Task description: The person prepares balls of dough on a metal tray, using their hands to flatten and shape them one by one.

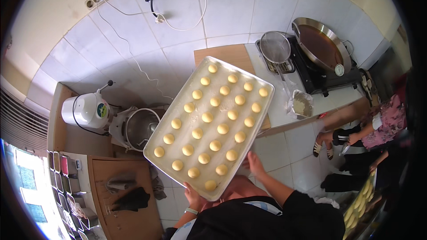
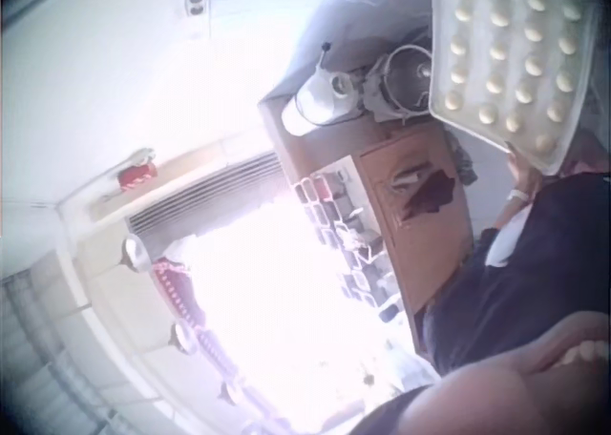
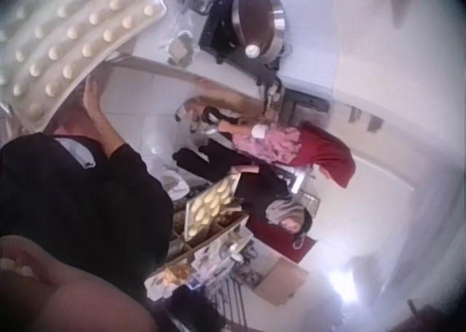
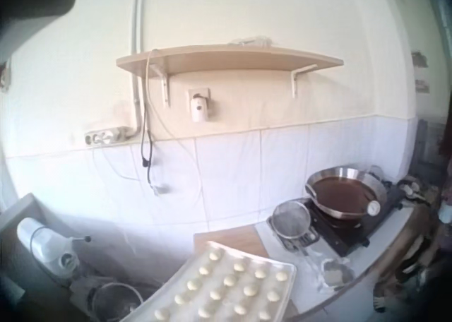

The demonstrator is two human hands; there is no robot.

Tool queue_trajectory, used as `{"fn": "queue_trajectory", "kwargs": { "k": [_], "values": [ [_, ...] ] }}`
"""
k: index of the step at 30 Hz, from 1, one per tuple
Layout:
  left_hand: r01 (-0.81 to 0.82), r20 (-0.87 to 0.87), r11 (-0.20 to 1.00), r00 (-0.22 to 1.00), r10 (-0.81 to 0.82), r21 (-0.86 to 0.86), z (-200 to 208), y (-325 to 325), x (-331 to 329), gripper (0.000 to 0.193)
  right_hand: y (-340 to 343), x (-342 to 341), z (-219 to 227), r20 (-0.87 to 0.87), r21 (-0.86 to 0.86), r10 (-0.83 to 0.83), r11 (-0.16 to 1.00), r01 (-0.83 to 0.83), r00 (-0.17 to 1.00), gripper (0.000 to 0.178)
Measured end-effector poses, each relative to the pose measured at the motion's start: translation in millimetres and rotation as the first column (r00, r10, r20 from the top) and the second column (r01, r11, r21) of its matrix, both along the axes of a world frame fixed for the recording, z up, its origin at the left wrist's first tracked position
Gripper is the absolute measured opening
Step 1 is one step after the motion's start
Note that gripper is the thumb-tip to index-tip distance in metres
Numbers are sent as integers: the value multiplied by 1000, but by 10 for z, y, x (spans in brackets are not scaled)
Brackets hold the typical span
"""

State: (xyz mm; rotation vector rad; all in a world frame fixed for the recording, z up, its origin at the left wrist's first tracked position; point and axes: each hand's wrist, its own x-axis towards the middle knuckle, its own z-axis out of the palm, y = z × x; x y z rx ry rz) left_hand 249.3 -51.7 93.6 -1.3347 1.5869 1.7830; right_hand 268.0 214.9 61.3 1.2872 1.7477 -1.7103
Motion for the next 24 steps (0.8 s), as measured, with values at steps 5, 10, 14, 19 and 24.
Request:
{"fn": "queue_trajectory", "kwargs": {
  "k": [5,10,14,19,24],
  "values": [
    [378,-96,884,926,-366,274,-206,113,-384,63,-807,375,-286,-337,233,147,970,-69,930,51],
    [795,-232,478,579,-782,373,-626,136,-1008,59,-588,-414,139,-72,-292,-421,876,384,904,49],
    [717,-265,659,697,-666,228,-445,212,-1380,65,-255,-352,-10,-100,-179,-533,840,512,840,44],
    [74,-295,939,955,30,335,-263,-11,-1812,77,429,-385,-303,-60,286,-473,835,469,879,54],
    [-31,-238,852,954,181,523,-369,35,-1610,80,938,-979,-402,-67,465,-332,824,324,941,45]
  ]
}}
